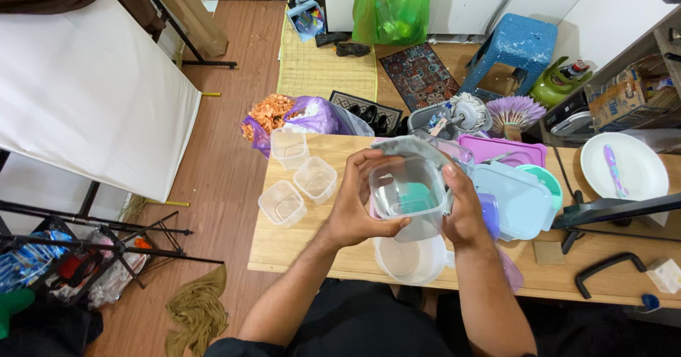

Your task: The person opens and closes several plastic containers on a wooden table, wiping them with a cloth and stacking them with their lids. The person handles multiple containers one at a time, wiping each before placing it aside.

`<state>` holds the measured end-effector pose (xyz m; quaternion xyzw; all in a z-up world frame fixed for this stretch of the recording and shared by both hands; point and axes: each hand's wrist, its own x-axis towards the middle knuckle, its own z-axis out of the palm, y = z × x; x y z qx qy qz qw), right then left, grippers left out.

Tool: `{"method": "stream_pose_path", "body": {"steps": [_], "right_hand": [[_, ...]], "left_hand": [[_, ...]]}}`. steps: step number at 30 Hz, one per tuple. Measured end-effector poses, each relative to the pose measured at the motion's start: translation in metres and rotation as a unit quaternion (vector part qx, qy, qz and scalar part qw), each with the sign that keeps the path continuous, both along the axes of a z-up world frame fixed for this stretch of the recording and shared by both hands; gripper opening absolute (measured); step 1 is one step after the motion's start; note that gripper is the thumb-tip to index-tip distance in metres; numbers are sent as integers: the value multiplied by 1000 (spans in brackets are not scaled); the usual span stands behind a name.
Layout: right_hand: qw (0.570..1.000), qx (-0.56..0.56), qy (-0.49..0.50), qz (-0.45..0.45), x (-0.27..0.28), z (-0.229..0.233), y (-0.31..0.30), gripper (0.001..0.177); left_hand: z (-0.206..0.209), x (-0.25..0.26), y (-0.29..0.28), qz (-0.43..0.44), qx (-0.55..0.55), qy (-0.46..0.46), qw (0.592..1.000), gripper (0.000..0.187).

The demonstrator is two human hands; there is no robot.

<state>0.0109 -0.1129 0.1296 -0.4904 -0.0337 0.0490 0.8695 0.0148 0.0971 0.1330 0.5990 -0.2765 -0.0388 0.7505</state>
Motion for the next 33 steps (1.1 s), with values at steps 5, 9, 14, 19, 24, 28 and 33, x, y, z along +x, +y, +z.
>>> {"method": "stream_pose_path", "body": {"steps": [5, 9, 14, 19, 24, 28, 33], "right_hand": [[997, -3, 59, -54, -9, -27, 16, 61], [987, 115, 48, -101, -24, -42, 35, 61], [975, -29, -85, -205, -47, -37, 77, 63], [860, -381, -176, -289, -58, -11, 85, 59], [850, -435, -171, -244, -56, -1, 75, 64], [931, -281, -163, -164, -43, -6, 46, 69], [993, -32, -34, -105, -34, -34, 8, 69]], "left_hand": [[-18, 10, 21, -42, -141, 81, 986, 96], [-31, 17, 30, -30, -198, 124, 972, 86], [-44, 20, 22, 35, -195, 97, 975, 80], [-40, 15, 20, 50, -142, 66, 986, 84], [-28, 9, 18, 38, -41, 12, 998, 92], [-24, 6, 21, -6, -4, -2, 1000, 91], [-34, 7, 8, -108, -121, 103, 981, 88]]}}
